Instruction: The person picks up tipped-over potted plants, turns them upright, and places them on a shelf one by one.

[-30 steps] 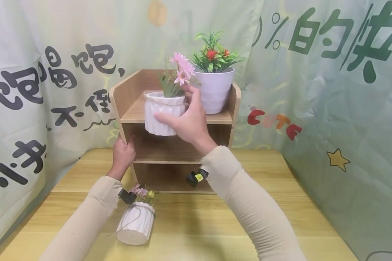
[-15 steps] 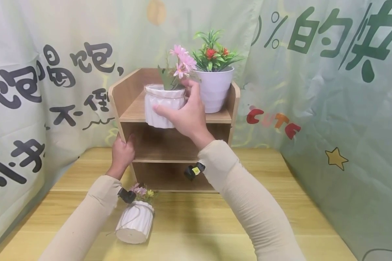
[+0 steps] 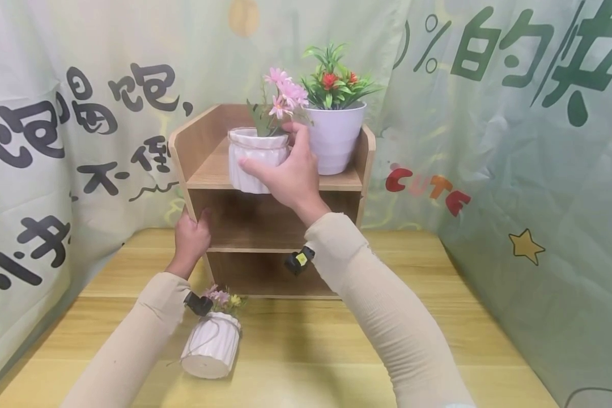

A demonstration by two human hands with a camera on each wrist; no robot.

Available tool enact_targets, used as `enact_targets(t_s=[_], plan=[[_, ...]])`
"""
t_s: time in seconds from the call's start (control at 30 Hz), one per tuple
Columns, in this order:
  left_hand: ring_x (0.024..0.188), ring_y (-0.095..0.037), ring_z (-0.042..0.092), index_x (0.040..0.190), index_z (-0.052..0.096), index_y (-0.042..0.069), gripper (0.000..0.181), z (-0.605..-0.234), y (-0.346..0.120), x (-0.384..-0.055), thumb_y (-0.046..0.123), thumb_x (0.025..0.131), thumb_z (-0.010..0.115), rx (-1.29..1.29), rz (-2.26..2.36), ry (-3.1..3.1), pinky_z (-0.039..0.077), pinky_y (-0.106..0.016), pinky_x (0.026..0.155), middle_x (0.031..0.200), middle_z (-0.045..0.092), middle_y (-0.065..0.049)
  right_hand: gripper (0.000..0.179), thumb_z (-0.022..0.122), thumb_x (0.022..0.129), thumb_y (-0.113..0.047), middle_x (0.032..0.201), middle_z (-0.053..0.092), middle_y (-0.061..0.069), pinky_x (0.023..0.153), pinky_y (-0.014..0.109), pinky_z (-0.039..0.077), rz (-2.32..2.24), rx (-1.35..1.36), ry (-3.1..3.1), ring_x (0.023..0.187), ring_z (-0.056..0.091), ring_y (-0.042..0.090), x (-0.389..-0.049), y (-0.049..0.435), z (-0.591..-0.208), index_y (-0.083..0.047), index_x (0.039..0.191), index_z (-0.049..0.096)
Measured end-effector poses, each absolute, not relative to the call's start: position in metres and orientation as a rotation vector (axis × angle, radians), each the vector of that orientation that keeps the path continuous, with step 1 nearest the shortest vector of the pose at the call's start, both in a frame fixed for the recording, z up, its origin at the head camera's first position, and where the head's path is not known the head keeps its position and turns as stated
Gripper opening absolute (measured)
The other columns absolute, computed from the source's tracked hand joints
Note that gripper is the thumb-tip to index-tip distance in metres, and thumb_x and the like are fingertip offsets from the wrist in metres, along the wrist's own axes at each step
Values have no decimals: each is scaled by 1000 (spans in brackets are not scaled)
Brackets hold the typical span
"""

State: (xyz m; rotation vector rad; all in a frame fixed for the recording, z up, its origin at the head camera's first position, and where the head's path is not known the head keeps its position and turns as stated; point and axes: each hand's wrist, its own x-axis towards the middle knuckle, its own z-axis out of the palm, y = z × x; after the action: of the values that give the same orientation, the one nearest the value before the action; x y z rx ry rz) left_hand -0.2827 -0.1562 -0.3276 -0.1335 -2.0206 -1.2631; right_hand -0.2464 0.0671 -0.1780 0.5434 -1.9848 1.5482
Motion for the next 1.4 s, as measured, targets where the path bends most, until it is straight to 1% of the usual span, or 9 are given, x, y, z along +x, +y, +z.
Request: enact_targets(t_s=[0.6,1.0,1.17,1.4], plan=[[108,-50,56,125,51,-6,35,-328,-156,-282,15,96,55,-141,-1250,-2022,42,-58,92,109,61,-36,82,88,63,-34,117,55,6,82,30,45,1424,440,-2053,102,53,16,-257,61,-177,-11,126,40],[108,-50,56,126,50,-6,37,-330,-157,-285,15,96,54,-131,-1263,-2026,42,-57,93,111,61,-35,80,87,62,-37,112,58,7,80,29,45,1312,408,-2064,97,55,18,-264,52,-180,-11,123,42],[108,-50,56,126,51,-6,37,-329,-156,-284,15,96,54,-126,-1269,-2018,42,-58,92,111,61,-35,81,87,63,-39,110,59,8,82,30,44,1258,401,-2074,100,55,19,-268,48,-181,-12,124,42],[107,-50,56,124,51,-6,36,-329,-157,-284,17,96,54,-134,-1262,-2013,42,-59,91,109,61,-36,82,85,64,-43,113,59,9,85,33,43,1178,377,-2107,103,55,21,-271,44,-182,-13,127,41]])
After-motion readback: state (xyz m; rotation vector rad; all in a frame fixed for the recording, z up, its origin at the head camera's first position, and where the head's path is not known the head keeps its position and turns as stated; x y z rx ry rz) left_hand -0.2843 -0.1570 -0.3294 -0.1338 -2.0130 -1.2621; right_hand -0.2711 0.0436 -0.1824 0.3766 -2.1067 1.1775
